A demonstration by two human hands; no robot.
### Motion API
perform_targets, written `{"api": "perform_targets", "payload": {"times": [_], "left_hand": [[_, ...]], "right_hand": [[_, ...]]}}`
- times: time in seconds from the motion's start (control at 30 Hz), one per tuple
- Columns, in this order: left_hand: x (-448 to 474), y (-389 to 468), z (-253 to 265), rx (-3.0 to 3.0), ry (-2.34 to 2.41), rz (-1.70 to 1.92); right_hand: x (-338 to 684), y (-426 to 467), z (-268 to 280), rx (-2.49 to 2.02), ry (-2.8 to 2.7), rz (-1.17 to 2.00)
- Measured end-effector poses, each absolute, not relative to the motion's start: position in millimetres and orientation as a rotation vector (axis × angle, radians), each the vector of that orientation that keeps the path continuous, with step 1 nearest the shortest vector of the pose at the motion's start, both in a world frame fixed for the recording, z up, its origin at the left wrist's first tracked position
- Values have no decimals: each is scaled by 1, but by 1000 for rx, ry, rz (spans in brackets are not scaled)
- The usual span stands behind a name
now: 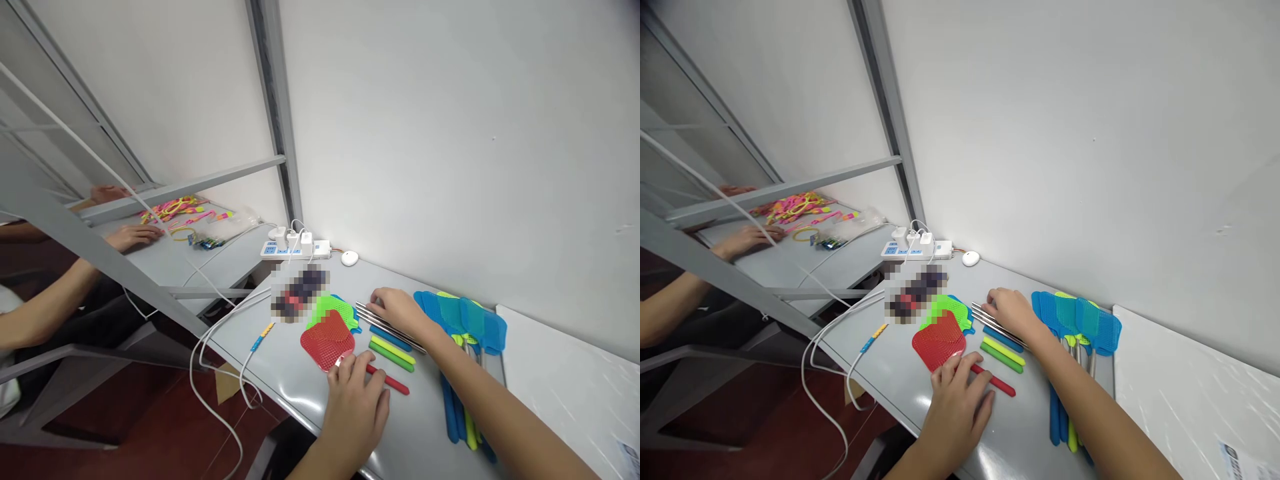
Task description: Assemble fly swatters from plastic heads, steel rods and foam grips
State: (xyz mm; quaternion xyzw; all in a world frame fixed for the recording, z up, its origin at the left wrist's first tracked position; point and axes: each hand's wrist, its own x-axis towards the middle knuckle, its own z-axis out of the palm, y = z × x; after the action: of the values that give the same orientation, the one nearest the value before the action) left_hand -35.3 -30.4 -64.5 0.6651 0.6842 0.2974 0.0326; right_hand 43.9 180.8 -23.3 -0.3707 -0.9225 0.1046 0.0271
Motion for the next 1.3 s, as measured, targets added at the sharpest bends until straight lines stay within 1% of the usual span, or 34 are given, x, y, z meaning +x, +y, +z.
{"api": "perform_targets", "payload": {"times": [0.2,0.33,0.6,0.7,0.83,0.97,1.13,1.3], "left_hand": [[-35,-29,-66,2037,2143,831],[-35,-28,-70,2104,2150,820],[-37,-28,-64,2249,1991,810],[-36,-29,-59,2258,1917,864],[-34,-31,-57,2256,1872,953],[-34,-34,-57,2261,1756,1089],[-28,-39,-51,2160,1547,1363],[19,-52,-33,1863,1427,1693]], "right_hand": [[29,192,-29,-1133,-2872,333],[29,187,-24,-1201,-2761,327],[94,147,39,-1192,-2222,363],[126,114,50,-1114,-1916,497],[157,61,33,-942,-1323,868],[181,14,-3,-846,-958,1123],[214,-30,-28,-695,-524,1165],[237,-61,-31,-584,-396,1121]]}}
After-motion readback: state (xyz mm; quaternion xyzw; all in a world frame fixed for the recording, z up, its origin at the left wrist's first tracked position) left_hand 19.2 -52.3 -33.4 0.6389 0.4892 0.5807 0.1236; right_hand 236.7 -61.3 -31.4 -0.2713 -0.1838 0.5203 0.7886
